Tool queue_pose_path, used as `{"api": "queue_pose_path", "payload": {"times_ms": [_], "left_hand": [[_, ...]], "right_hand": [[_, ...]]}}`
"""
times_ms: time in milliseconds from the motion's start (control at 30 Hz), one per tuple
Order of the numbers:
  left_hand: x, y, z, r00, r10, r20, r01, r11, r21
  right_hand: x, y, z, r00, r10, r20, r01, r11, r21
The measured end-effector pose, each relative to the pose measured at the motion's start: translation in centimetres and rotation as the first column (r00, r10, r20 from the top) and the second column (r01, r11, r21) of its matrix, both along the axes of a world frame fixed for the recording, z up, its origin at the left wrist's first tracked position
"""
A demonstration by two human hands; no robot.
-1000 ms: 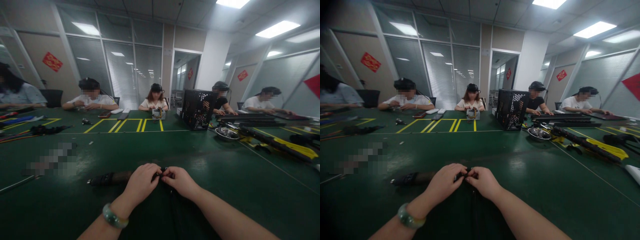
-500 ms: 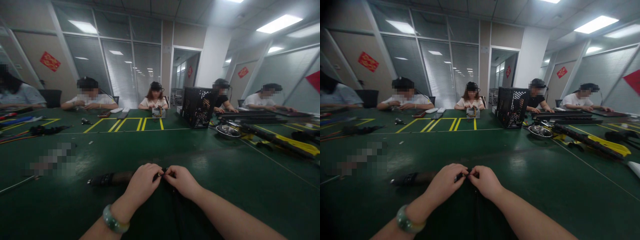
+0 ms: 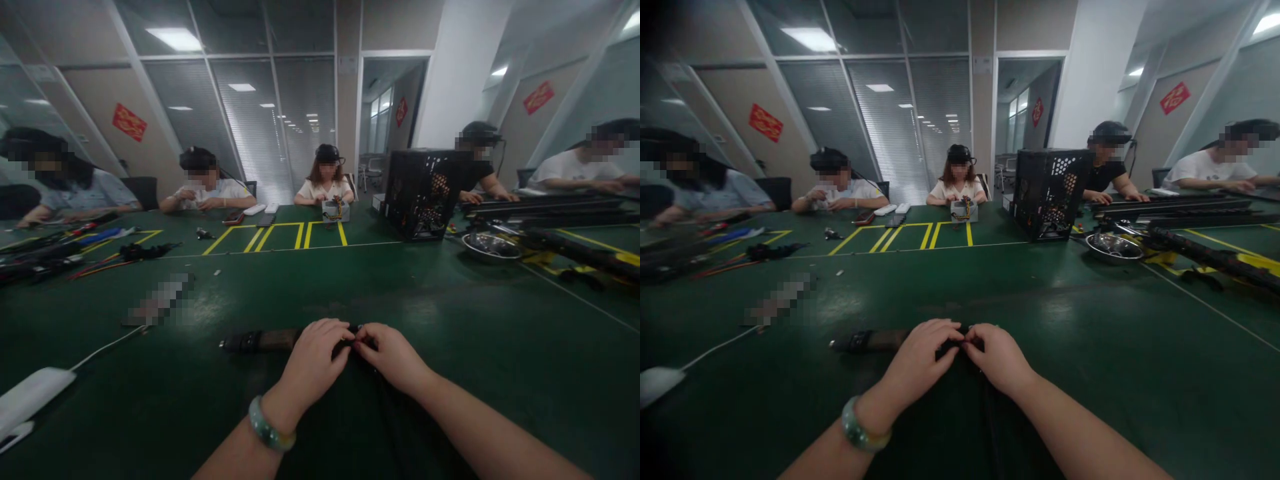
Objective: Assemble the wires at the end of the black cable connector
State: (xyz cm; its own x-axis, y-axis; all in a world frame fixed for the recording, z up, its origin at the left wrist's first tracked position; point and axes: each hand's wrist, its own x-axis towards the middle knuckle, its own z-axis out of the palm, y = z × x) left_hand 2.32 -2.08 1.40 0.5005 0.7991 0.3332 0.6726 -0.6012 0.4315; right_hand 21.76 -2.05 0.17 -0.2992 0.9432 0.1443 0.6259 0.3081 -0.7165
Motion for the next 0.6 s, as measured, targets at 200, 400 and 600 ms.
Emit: {"api": "queue_pose_path", "payload": {"times_ms": [200,400,600], "left_hand": [[-0.12,-0.01,0.15,0.999,0.031,-0.014,-0.031,1.000,0.006],[-0.09,-0.17,0.66,0.996,0.072,-0.058,-0.071,0.997,0.014],[0.04,-0.46,0.81,0.995,0.085,-0.059,-0.084,0.996,0.018]], "right_hand": [[0.13,-0.03,-0.02,1.000,0.002,-0.025,-0.003,1.000,-0.017],[0.16,-0.18,0.24,1.000,-0.014,-0.011,0.014,1.000,-0.027],[0.23,-0.53,0.62,1.000,-0.016,-0.005,0.016,1.000,-0.008]]}}
